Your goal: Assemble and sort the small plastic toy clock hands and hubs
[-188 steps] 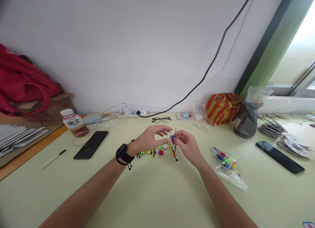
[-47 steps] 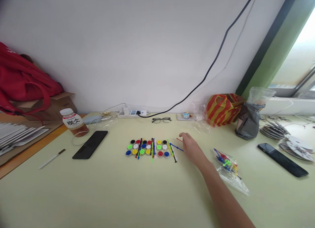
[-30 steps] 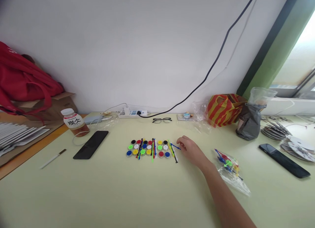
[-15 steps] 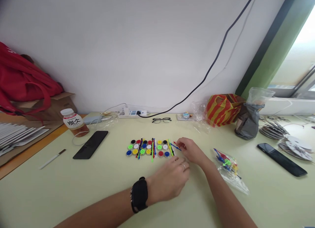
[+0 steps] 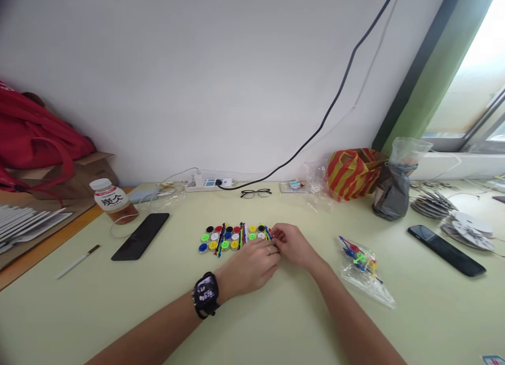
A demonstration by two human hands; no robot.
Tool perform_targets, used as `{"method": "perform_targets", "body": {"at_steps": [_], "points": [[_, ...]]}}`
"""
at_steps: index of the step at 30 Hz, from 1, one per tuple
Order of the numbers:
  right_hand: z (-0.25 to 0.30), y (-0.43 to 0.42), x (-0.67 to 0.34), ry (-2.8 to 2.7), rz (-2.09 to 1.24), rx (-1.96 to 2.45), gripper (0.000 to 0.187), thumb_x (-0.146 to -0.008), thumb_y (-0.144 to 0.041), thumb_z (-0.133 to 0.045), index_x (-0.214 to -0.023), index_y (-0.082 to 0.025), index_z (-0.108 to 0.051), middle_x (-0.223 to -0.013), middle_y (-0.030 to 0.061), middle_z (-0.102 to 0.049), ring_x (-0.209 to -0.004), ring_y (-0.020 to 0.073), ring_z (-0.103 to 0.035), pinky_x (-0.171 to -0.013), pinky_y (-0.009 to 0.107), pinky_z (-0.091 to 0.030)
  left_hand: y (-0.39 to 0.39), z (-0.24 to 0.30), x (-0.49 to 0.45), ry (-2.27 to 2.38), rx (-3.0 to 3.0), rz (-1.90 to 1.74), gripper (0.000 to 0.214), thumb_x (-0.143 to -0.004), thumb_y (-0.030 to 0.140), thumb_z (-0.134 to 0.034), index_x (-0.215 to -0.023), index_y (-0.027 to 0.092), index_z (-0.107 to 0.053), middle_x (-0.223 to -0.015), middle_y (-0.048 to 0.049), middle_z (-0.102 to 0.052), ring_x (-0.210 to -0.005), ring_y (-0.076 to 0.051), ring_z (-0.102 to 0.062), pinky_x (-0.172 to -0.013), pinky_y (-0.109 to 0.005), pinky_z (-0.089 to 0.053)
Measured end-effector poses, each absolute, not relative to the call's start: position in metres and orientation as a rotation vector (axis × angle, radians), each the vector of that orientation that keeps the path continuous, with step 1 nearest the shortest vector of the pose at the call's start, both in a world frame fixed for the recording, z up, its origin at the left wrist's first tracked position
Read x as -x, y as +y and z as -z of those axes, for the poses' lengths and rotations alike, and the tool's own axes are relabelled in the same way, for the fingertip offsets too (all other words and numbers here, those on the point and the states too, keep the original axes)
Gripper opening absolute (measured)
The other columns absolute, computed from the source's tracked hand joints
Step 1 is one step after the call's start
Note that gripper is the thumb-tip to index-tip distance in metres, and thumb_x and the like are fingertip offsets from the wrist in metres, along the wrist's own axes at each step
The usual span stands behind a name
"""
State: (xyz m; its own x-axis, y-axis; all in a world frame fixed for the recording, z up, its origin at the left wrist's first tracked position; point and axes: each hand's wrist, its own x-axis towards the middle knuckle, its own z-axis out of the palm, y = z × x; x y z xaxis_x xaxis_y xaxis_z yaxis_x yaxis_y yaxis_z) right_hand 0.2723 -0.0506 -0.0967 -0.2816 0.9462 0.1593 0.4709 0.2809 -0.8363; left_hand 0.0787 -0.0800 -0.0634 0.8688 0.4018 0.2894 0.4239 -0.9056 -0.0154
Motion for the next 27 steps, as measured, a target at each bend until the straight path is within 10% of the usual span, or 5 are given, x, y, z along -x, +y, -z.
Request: {"method": "perform_targets", "body": {"at_steps": [6,22,27], "points": [[0.094,-0.059,-0.261,-1.888,-0.773,1.323,0.013,-0.092,-0.025,-0.053,-0.096,-0.022,-0.065,-0.079,0.0024,-0.067,-0.066,0.0173,-0.064,-0.061,0.029,-0.052,-0.063,0.048,0.0,-1.157,2.831,0.692,0.037,-0.104,0.036,-0.05,-0.136,0.021,-0.059,-0.137,-0.0094,-0.066,-0.136,-0.03,-0.052,-0.116,-0.048,-0.041],[0.09,-0.068,-0.247,-1.918,-0.744,1.398,0.017,-0.096,-0.031,-0.051,-0.093,-0.022,-0.064,-0.087,0.0053,-0.07,-0.076,0.0202,-0.067,-0.068,0.032,-0.056,-0.037,0.085,0.063,-1.619,2.921,0.626,0.055,-0.105,0.056,-0.041,-0.155,0.032,-0.046,-0.165,-0.0022,-0.039,-0.155,-0.027,-0.03,-0.127,-0.049,-0.029],[0.089,-0.074,-0.241,-2.023,-0.442,1.4,0.04,-0.105,-0.046,-0.04,-0.129,-0.021,-0.062,-0.133,0.0141,-0.065,-0.123,0.0285,-0.06,-0.106,0.046,-0.05,-0.036,0.088,0.065,-1.596,2.918,0.609,0.056,-0.105,0.057,-0.041,-0.155,0.033,-0.045,-0.166,-0.0018,-0.037,-0.155,-0.028,-0.029,-0.127,-0.051,-0.029]]}}
